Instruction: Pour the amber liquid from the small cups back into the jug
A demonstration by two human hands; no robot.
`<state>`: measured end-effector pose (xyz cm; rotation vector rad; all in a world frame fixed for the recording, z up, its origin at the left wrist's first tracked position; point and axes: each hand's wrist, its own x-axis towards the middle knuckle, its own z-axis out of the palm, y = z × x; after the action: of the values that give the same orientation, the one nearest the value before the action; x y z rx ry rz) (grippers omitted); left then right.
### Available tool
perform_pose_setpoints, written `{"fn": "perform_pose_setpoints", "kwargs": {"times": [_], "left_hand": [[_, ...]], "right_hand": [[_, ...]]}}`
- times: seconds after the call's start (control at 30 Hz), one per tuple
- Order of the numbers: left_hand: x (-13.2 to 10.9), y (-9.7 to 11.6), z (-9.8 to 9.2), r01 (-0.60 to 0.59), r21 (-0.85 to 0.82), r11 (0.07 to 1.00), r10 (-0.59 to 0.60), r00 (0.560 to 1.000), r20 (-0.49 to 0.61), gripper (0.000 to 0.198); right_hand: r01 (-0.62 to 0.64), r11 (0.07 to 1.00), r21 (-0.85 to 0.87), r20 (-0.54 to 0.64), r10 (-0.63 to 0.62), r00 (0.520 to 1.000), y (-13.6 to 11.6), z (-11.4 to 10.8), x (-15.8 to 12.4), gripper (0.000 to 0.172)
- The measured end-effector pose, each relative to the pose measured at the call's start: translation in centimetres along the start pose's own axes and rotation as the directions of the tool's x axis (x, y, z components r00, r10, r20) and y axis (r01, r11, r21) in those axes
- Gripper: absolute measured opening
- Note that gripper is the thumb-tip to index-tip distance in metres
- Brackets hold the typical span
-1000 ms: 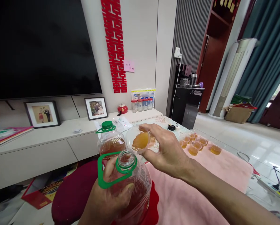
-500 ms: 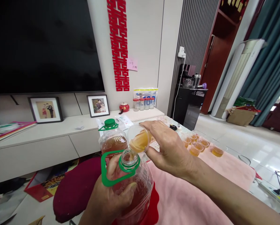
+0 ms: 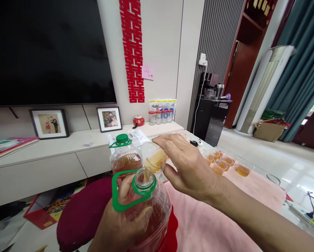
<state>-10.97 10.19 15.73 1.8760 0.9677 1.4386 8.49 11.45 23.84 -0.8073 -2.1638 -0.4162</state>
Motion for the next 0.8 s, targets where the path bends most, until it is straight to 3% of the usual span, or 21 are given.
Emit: {"fn": "perform_pose_setpoints", "kwargs": {"times": [0.1, 0.4, 0.6, 0.8], "left_hand": [[0.2, 0.0, 0.1, -0.035, 0.014, 0.999, 0.035, 0.998, 0.055, 0.013], [0.1, -0.1, -0.1, 0.009, -0.048, 0.999, -0.004, 0.995, 0.097, 0.012], [0.4, 0.3, 0.2, 0.008, -0.135, 0.991, 0.003, 0.997, 0.080, 0.010], [0.7, 0.7, -0.2, -0.085, -0.072, 0.994, 0.091, 0.993, 0.076, 0.009]], "right_hand": [[0.021, 1.000, -0.020, 0.011, -0.021, 1.000, 0.0, -0.1, 0.2, 0.061], [0.087, 0.994, -0.060, 0.032, -0.085, 0.996, -0.1, -0.2, 0.4, 0.062], [0.157, 0.979, -0.132, 0.026, -0.155, 0.988, -0.4, -0.2, 0.9, 0.043], [0.230, 0.950, -0.209, 0.018, -0.231, 0.973, -0.8, -0.2, 1.3, 0.033]]}}
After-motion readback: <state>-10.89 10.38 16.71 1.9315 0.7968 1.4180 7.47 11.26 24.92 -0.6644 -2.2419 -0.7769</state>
